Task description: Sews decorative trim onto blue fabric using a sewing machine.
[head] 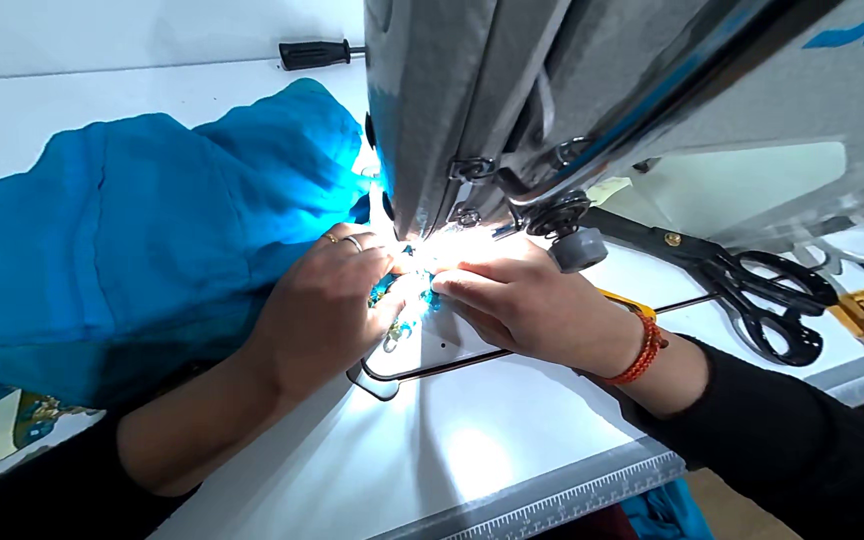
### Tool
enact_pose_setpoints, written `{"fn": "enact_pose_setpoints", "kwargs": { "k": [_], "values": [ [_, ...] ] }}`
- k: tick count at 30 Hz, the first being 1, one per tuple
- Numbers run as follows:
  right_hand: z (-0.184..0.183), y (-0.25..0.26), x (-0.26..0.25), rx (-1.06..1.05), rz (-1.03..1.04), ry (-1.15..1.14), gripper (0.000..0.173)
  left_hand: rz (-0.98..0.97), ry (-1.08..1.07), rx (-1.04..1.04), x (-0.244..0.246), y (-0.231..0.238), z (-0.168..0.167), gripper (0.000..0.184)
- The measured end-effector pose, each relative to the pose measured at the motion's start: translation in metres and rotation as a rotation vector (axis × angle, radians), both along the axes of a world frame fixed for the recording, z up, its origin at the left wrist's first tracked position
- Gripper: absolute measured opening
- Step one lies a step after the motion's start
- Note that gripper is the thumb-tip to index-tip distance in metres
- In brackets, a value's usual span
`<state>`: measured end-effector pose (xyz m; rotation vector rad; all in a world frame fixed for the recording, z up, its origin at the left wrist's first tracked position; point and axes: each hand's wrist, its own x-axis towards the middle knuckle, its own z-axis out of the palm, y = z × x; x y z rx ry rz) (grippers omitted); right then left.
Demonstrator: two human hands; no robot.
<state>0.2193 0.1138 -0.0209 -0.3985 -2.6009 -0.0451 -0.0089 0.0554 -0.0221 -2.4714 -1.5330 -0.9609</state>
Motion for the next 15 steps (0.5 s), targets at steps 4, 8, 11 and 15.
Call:
{"fn": "enact_pose_setpoints", "kwargs": {
  "k": [4,8,11,15],
  "values": [
    [0.0000,0.0006,0.0002,-0.001,0.003,-0.003,0.024,0.012,0.008,0.012,0.0013,-0.0001,-0.0013,0.021],
    [0.0012,0.0006,-0.0005,-0.002,-0.001,-0.001,0.025,0.022,-0.003,0.007,0.0022,-0.0008,-0.0019,0.021],
    [0.0003,0.0017,-0.0005,-0.016,0.006,0.008,0.026,0.025,0.002,-0.009,0.0034,-0.0010,-0.0001,0.020],
    [-0.0004,0.0003,-0.0004,-0.022,-0.012,0.004,0.025,-0.001,-0.020,-0.021,0.0017,-0.0008,-0.0001,0.022]
  ]
}}
